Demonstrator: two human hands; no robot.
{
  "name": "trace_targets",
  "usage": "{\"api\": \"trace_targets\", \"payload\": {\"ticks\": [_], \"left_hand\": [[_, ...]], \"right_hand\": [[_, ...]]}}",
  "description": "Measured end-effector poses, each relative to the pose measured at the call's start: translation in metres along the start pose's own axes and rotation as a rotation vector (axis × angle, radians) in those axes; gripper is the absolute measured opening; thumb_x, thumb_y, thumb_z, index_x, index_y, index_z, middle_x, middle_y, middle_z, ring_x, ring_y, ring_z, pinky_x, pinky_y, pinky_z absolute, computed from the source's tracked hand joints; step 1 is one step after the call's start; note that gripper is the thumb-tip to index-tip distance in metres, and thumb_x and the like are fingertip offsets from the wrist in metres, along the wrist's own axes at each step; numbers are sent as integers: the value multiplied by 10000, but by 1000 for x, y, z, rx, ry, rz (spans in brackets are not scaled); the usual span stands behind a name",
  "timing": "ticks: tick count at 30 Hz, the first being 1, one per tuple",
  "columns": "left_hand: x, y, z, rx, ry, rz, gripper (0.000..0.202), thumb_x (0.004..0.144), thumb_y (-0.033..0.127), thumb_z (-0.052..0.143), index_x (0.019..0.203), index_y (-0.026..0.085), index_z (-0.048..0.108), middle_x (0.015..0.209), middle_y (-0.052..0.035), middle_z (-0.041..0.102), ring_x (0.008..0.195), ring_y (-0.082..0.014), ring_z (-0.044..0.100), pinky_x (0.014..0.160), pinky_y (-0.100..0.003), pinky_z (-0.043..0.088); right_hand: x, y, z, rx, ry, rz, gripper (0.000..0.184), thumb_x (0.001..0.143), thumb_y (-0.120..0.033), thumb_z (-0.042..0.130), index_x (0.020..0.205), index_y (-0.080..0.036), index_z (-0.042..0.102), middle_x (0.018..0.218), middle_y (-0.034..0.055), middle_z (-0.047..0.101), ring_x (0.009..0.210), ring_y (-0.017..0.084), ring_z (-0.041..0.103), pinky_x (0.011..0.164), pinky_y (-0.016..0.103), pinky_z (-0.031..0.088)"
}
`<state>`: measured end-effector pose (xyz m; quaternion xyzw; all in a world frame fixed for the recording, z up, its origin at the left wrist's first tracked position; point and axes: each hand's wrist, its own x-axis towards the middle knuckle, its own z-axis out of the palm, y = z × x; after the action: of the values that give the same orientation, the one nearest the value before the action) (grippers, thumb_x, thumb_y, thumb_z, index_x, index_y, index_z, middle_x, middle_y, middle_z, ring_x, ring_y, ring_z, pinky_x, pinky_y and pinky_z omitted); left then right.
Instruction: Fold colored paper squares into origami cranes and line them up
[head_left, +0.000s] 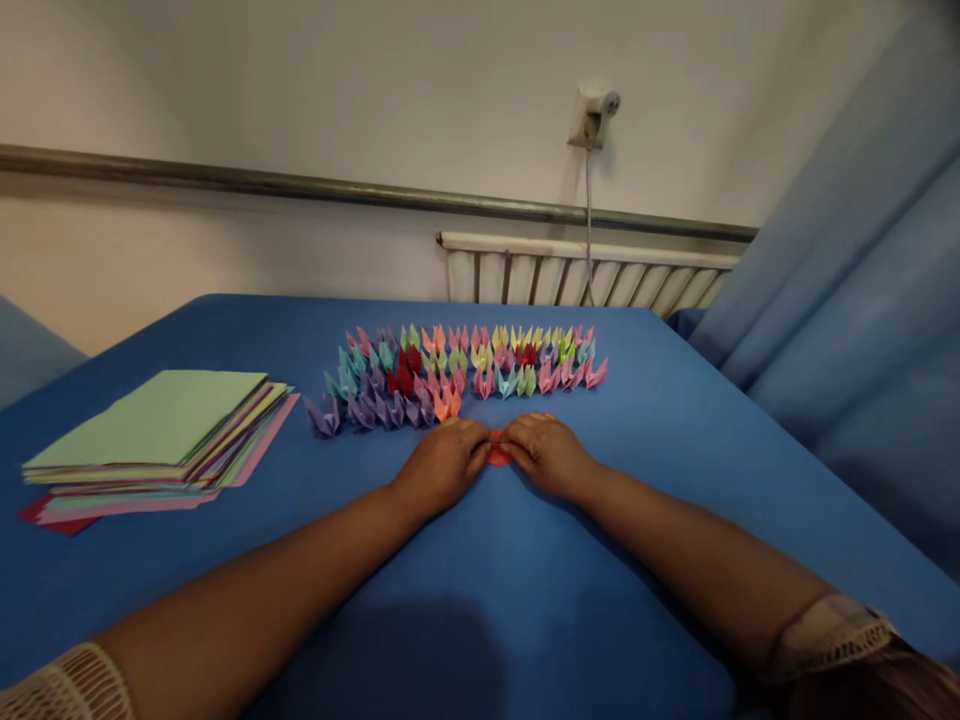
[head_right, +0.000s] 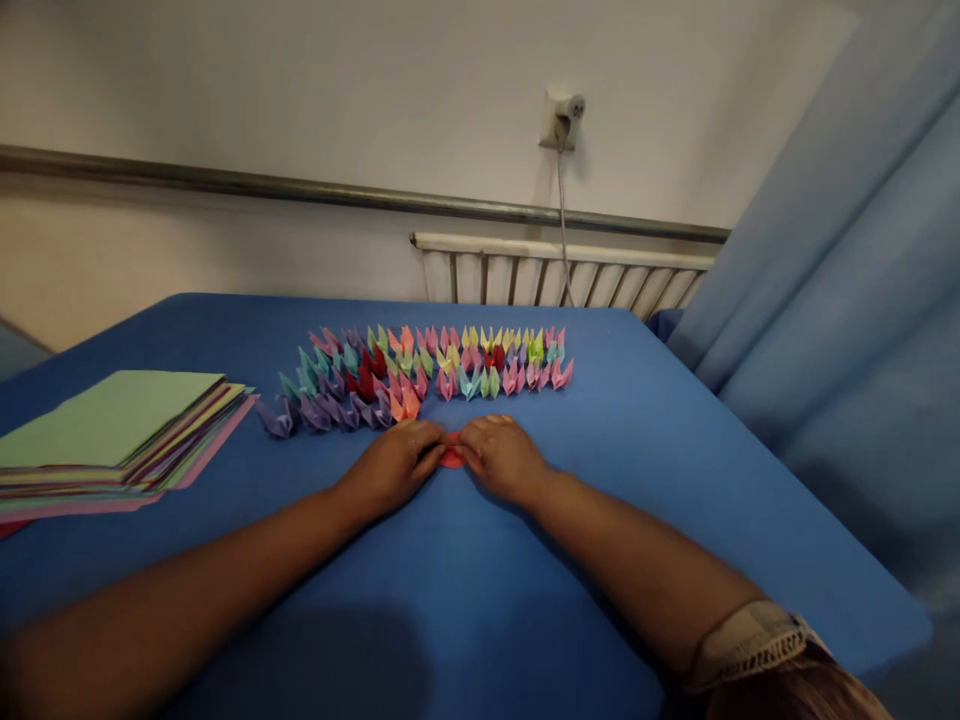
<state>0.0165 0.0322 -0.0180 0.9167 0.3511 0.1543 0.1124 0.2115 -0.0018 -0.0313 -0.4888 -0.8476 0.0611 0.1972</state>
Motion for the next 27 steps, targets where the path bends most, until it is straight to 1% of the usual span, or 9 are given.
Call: {"api": "trace_targets", "payload": {"ticks": [4, 8, 12, 15, 18, 21, 24, 27], "left_hand": [[1, -1, 2, -83, 42, -38, 169, 922, 209, 483, 966, 197, 646, 890, -24, 678, 839, -183, 592, 769, -300, 448], [3, -2, 4, -58, 48, -48, 152, 904, 198, 496, 910, 186, 648, 858, -31, 663, 816, -185, 591, 753, -307, 455], [4, -3, 4, -30, 64, -55, 150, 892, 172, 494, 933, 178, 639, 871, -42, 635, 836, -185, 588, 752, -302, 463], [3, -3, 5, 10, 65, -39, 146, 895, 170, 489, 934, 181, 629, 873, -42, 620, 838, -187, 581, 754, -307, 462], [3, -3, 6, 69, 67, -12, 146, 907, 185, 479, 908, 175, 624, 885, -49, 610, 844, -193, 571, 766, -318, 456], [3, -3, 5, 112, 65, 12, 158, 913, 194, 475, 887, 162, 628, 889, -62, 609, 853, -201, 565, 791, -330, 452], [2, -1, 3, 133, 47, 23, 174, 919, 210, 474, 886, 162, 637, 869, -62, 616, 831, -201, 563, 779, -332, 451], [1, 1, 1, 139, 35, 40, 160, 914, 207, 488, 894, 172, 642, 871, -55, 624, 824, -197, 561, 777, -329, 446]], "right_hand": [[5, 5, 8, 123, 71, 60, 147, 935, -243, 514, 883, -175, 633, 869, 43, 647, 845, 163, 570, 804, 293, 407], [7, 6, 11, 184, 106, 122, 101, 900, -207, 541, 842, -181, 619, 829, 25, 628, 812, 157, 563, 773, 279, 420], [8, 8, 12, 207, 113, 176, 62, 874, -181, 560, 884, -184, 621, 861, 27, 626, 825, 161, 563, 767, 282, 427], [8, 7, 11, 168, 118, 194, 77, 879, -206, 564, 909, -185, 631, 899, 43, 625, 872, 174, 562, 804, 295, 425], [9, 4, 9, 98, 80, 255, 104, 890, -245, 556, 913, -189, 641, 912, 54, 626, 882, 181, 571, 810, 302, 424], [13, -2, 6, 29, 26, 339, 146, 889, -308, 569, 935, -190, 642, 927, 68, 650, 879, 190, 593, 782, 302, 427], [20, -7, 2, 5, -28, 417, 210, 867, -374, 603, 962, -190, 634, 916, 72, 682, 853, 201, 622, 724, 299, 428], [24, -11, -2, 25, -81, 498, 256, 836, -421, 638, 964, -199, 630, 856, 57, 699, 788, 203, 640, 639, 291, 412]]}}
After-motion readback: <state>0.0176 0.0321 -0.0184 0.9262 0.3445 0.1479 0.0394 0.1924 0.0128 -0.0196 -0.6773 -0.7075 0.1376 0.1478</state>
